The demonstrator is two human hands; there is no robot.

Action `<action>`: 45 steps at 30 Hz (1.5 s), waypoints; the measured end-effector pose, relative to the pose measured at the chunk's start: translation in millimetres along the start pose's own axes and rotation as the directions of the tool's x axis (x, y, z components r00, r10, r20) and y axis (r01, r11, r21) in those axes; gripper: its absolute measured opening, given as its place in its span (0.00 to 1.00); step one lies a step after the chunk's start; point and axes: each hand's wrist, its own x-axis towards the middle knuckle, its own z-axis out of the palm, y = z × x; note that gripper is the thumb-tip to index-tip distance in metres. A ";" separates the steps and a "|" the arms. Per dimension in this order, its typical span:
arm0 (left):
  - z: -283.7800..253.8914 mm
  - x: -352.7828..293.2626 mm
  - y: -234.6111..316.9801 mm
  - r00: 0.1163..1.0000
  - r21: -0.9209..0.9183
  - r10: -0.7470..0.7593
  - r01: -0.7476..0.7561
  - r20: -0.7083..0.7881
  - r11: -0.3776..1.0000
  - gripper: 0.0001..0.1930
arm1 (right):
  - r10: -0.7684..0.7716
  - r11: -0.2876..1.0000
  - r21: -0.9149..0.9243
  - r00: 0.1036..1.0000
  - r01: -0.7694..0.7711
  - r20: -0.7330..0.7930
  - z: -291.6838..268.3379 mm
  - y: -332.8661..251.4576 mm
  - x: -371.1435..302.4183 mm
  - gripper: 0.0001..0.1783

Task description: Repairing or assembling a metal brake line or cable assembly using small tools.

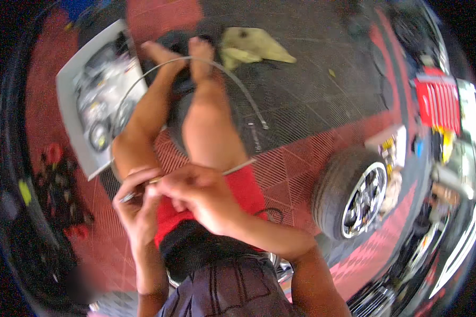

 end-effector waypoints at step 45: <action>7.6 26.6 -0.8 0.976 0.051 -0.138 0.131 0.168 0.990 0.15 | -0.325 0.758 -0.353 0.788 0.548 0.523 -80.2 -44.8 -24.3 0.10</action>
